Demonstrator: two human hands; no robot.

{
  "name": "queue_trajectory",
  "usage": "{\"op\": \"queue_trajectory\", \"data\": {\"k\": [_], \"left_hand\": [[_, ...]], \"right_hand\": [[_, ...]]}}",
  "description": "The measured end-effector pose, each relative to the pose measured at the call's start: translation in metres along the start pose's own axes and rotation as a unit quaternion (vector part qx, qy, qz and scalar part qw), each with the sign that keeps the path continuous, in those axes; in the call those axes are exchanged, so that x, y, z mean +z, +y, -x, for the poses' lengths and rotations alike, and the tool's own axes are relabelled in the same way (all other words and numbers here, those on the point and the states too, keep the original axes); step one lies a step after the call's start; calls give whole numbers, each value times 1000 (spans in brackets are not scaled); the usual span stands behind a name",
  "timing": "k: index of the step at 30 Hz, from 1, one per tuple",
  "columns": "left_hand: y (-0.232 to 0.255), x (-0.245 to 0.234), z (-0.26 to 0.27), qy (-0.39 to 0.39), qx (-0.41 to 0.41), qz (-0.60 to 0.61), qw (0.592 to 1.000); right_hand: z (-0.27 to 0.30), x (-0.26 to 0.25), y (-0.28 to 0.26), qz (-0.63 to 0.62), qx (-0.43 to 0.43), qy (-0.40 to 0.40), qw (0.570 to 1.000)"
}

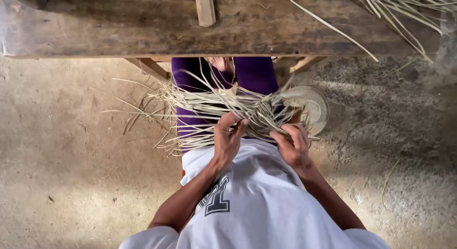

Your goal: Weaving dried plant fibers together to create a hat or basket

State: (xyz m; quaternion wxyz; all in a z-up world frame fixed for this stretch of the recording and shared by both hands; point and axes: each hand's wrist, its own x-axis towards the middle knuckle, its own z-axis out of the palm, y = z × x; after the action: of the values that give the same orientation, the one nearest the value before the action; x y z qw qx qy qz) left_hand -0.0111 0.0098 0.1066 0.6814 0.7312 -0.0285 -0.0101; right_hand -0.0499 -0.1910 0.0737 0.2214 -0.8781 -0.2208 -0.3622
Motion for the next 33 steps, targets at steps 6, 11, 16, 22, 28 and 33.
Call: {"op": "queue_trajectory", "data": {"k": [6, 11, 16, 22, 28, 33], "left_hand": [[-46, -10, 15, 3, -13, -30, 999], [-81, -10, 21, -34, -11, -66, 997], [-46, -8, 19, -51, -38, -35, 997], [5, -12, 9, -53, -99, 34, 993], [0, 3, -1, -45, -125, 102, 986], [7, 8, -3, -36, -126, 134, 982]], "right_hand": [[-27, -27, -16, -33, -18, -169, 985], [-32, -40, -15, -171, 68, -59, 981], [-69, -24, -29, -96, 43, -15, 994], [-65, -3, -37, -81, 24, -36, 996], [-59, -5, -36, -68, 45, -71, 994], [-64, -16, -29, -96, 118, -81, 985]]}}
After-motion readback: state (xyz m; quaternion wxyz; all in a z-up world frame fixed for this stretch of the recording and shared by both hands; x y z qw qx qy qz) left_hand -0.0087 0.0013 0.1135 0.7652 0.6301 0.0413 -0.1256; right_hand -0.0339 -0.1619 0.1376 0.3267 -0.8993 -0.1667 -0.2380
